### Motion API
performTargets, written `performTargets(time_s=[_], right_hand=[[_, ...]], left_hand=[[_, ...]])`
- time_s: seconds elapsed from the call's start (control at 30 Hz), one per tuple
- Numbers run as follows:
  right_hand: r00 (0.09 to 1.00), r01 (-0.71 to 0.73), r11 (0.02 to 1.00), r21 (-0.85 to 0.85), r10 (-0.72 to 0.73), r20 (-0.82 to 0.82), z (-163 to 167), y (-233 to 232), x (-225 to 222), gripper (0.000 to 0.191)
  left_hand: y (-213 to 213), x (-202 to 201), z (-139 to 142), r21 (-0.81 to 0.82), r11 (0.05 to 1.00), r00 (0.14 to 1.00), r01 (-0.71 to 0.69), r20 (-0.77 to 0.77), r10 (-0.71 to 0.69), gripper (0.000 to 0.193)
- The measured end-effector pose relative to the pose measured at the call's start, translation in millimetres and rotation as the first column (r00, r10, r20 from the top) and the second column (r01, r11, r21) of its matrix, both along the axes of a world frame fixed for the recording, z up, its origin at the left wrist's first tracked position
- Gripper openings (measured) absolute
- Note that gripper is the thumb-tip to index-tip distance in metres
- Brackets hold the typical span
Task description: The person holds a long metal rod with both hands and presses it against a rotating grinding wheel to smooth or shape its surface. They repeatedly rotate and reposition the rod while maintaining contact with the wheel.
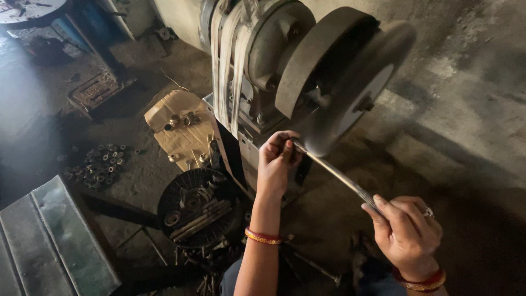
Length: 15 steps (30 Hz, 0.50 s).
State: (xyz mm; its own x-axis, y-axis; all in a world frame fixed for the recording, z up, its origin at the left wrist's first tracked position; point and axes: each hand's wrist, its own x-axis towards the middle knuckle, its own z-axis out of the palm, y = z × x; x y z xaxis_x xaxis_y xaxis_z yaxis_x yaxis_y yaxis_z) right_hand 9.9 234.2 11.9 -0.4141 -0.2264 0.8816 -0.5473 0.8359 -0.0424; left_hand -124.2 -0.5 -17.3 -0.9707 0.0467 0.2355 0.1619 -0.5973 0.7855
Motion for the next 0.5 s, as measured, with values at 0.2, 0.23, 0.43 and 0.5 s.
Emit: performTargets(time_s=[0.2,0.23,0.43,0.5], right_hand=[[1.0,0.001,1.0,-0.028,0.0,0.026,3,-4,-2,0.026],[0.999,0.005,1.0,-0.03,-0.004,0.035,5,-6,-3,0.026],[0.998,0.003,0.997,-0.075,0.001,0.058,13,-16,-9,0.023],[0.995,0.018,0.994,-0.106,-0.007,0.1,14,-20,-12,0.023]], left_hand=[[-3,-1,2,0.057,0.998,0.995,0.001,-0.098,0.005,0.015],[-4,-2,2,0.064,0.998,0.995,0.0,-0.098,0.006,0.015],[-10,-5,0,0.011,0.997,0.997,-0.082,-0.01,0.082,0.017],[-12,-7,-1,0.003,0.994,0.993,-0.113,-0.034,0.113,0.018]])
